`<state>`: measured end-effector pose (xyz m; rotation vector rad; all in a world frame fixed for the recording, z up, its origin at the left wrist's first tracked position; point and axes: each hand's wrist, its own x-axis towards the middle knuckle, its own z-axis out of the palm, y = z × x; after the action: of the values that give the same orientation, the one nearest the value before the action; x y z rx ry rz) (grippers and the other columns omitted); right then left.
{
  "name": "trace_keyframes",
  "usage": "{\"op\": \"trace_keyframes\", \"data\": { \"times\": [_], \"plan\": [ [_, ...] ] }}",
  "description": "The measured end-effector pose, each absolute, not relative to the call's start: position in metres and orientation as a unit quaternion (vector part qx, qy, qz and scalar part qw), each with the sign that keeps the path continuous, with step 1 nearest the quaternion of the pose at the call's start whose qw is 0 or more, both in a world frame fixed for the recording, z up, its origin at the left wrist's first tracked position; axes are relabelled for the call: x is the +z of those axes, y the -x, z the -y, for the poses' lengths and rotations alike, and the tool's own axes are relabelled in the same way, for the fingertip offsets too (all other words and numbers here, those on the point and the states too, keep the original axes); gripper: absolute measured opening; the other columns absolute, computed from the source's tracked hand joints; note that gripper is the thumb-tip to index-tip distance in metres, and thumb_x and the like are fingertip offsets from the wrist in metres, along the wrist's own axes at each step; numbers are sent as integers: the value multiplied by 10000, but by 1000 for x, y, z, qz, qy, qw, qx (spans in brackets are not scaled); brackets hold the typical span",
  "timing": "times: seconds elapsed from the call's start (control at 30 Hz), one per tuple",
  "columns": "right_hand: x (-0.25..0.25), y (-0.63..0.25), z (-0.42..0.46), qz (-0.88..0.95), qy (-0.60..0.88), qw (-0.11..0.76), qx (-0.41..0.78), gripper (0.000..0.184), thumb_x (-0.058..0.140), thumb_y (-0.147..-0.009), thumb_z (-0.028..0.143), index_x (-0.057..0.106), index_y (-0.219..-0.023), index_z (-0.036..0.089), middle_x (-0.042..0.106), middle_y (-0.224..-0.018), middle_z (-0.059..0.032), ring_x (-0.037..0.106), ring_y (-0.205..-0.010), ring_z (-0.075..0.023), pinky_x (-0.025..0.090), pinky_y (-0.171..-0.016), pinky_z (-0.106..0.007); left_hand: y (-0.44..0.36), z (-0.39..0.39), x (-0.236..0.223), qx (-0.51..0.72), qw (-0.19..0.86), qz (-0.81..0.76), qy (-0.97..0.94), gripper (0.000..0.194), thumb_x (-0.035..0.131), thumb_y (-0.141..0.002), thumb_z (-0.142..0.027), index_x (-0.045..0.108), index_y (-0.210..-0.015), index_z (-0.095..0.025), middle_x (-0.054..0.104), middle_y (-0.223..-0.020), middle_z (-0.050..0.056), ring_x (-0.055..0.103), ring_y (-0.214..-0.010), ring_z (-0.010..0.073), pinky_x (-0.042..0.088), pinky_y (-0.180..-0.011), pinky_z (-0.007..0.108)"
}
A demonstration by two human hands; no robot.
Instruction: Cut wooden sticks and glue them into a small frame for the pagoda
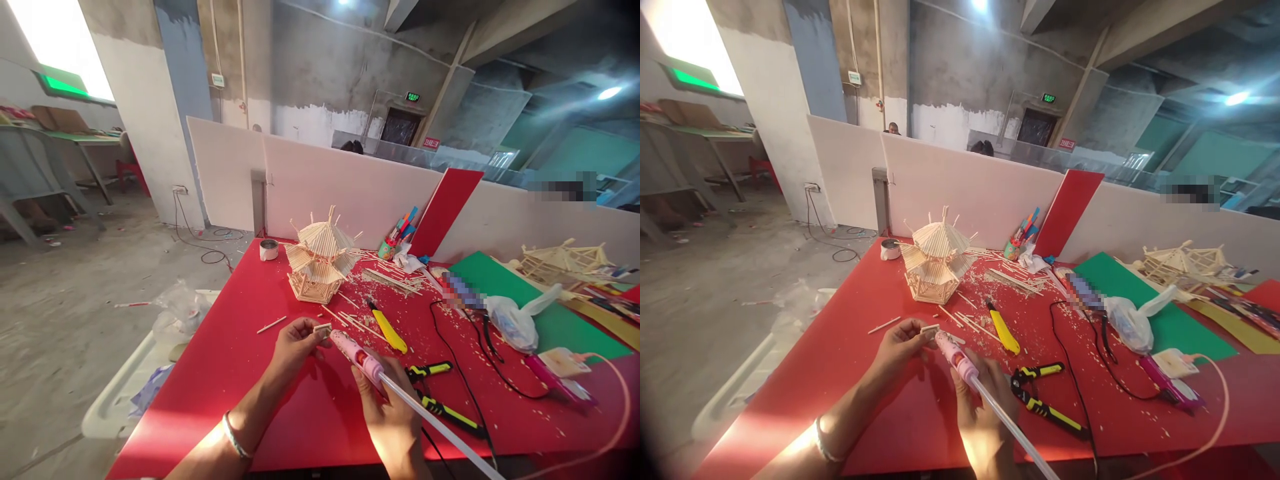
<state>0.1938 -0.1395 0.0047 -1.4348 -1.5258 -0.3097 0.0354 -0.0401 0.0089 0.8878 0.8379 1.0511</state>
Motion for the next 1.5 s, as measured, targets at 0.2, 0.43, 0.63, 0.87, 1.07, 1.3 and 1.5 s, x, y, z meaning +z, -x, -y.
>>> {"op": "trace_keyframes", "data": {
  "times": [0.2,0.43,0.63,0.87,1.07,1.3,1.5],
  "plan": [
    [5,-194,138,621,597,493,-123,256,563,-951,417,682,-1009,198,691,-820,-57,686,-719,-175,545,-636,-249,-35,41,7,467,693,-366,-409,334,831,-670,-372,598,-762,-151,719,-645,54,644,-439,147,462,-359,196],
    [8,-195,143,620,596,497,-119,278,564,-946,435,691,-946,188,682,-760,-44,671,-649,-161,530,-589,-229,-35,39,7,469,682,-385,-408,335,830,-660,-376,608,-763,-148,721,-662,51,644,-447,146,487,-377,214],
    [12,-206,139,605,601,502,-143,291,605,-915,441,717,-884,175,721,-754,-65,675,-613,-175,516,-559,-239,-37,39,10,461,656,-398,-446,359,835,-627,-406,630,-750,-139,710,-641,51,632,-444,148,512,-378,237],
    [5,-215,136,584,640,492,-91,409,578,-895,546,745,-964,179,764,-923,-116,718,-806,-239,547,-728,-294,-37,39,8,459,636,-380,-490,253,779,-679,-342,676,-773,-131,707,-649,45,618,-455,131,513,-409,231],
    [8,-229,135,518,685,512,-16,484,579,-847,635,728,-844,174,731,-772,-93,664,-685,-213,501,-631,-267,-33,38,8,461,626,-372,-507,149,749,-666,-246,696,-734,-124,715,-678,42,615,-475,104,521,-480,214],
    [8,-223,139,482,707,512,72,510,588,-812,670,721,-823,178,717,-738,-71,622,-649,-203,464,-598,-257,-35,41,13,457,661,-370,-466,213,763,-688,-303,665,-765,-130,715,-685,54,637,-488,143,531,-445,250],
    [10,-211,133,461,708,528,92,563,536,-815,709,710,-763,176,670,-611,-54,578,-561,-192,436,-548,-263,-34,44,15,449,700,-351,-430,285,807,-665,-349,634,-754,-141,708,-664,51,638,-466,144,502,-405,226]
  ]
}}
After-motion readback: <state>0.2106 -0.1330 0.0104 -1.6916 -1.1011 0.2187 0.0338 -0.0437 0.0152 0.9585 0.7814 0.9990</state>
